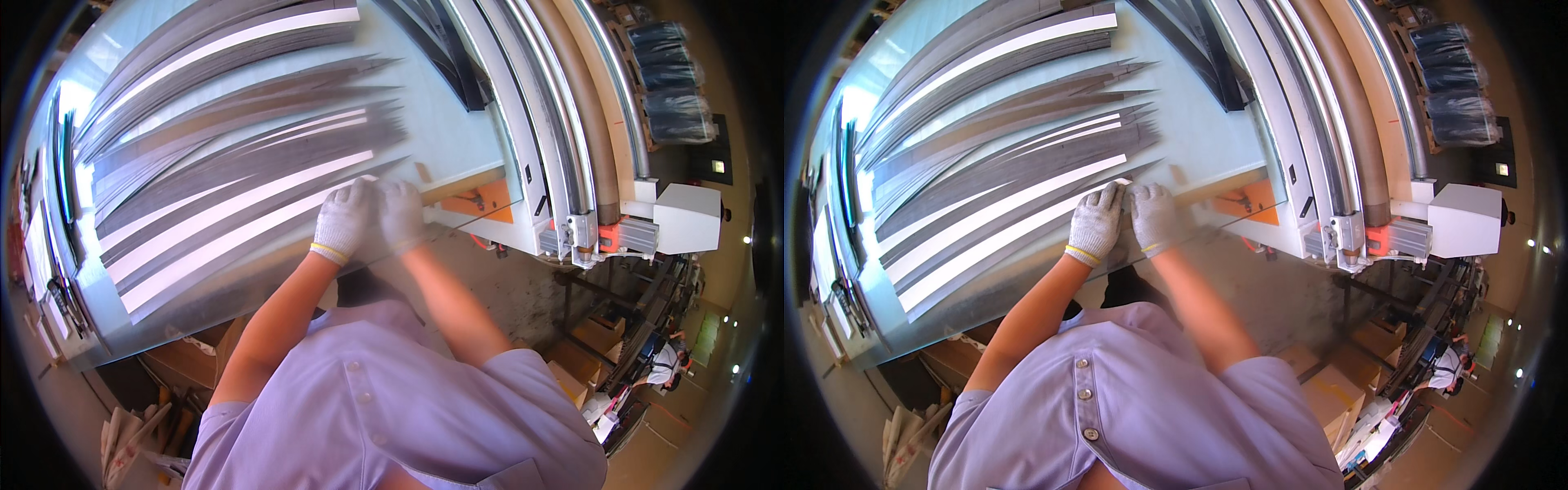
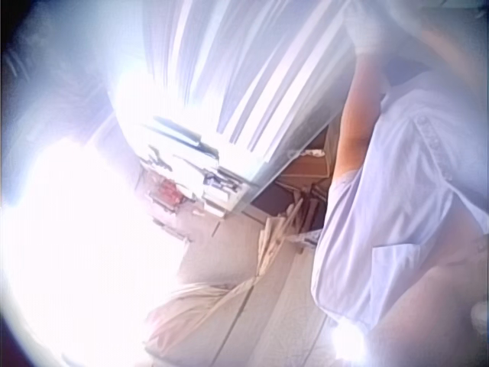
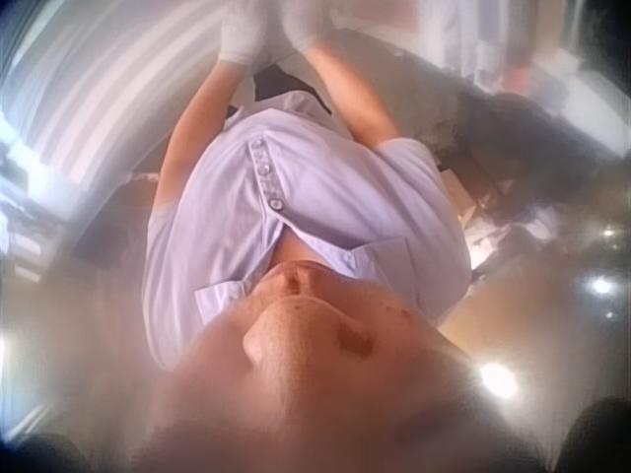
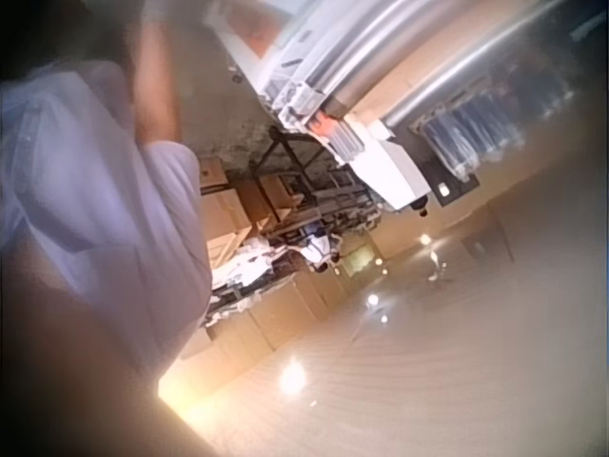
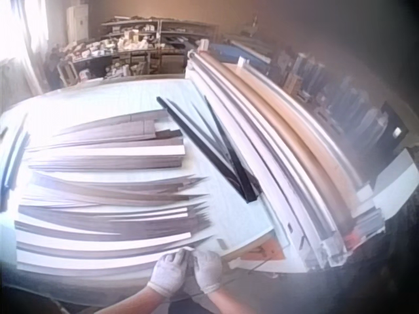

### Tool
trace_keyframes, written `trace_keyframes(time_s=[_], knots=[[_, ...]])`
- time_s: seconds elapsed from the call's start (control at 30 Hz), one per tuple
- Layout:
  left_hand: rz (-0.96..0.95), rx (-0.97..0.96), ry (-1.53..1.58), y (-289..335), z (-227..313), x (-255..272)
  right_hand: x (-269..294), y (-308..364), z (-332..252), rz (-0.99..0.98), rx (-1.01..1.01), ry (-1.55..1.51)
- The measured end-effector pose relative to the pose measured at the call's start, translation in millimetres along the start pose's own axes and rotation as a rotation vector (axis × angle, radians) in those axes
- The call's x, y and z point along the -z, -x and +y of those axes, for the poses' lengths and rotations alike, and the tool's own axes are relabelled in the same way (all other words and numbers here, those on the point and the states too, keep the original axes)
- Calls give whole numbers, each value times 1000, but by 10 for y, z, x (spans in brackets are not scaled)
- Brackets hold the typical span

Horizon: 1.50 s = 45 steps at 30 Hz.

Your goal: The person applies white tape along the length of several metal strips on a workbench, smoothing the tape by hand and stacking the finished strips.

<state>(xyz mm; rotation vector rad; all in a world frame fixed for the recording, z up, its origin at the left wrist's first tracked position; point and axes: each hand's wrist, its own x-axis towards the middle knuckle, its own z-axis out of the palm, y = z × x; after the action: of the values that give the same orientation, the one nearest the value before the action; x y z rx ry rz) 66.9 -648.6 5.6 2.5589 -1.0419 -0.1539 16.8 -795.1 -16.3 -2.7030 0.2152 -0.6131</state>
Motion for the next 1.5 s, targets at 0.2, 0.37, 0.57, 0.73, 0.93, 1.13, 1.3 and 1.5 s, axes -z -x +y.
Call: trace_keyframes(time_s=[0.2, 0.37, 0.57, 0.73, 0.93, 1.13, 1.3, 1.5], knots=[[25, -24, 10, 43, -61, -71, 0, -268, -54, -6, 6, -54], [27, -33, 17, 59, -75, -73, -15, -145, -129, -91, -22, -17], [68, -64, -62, 68, -43, -15, -6, -175, -213, 13, -105, -72], [95, -51, -57, 69, -34, 32, -42, -221, -171, -5, -24, -50], [50, -7, 17, 117, -137, -83, -15, -72, -274, -36, -42, -69], [73, -57, -22, 137, -184, -73, -24, -179, -346, 46, -218, -76], [75, -56, -35, 132, -186, -55, 0, -167, -317, 15, -74, -79], [28, 74, 28, 176, -213, -162, 79, -104, -392, -32, 5, -92]])
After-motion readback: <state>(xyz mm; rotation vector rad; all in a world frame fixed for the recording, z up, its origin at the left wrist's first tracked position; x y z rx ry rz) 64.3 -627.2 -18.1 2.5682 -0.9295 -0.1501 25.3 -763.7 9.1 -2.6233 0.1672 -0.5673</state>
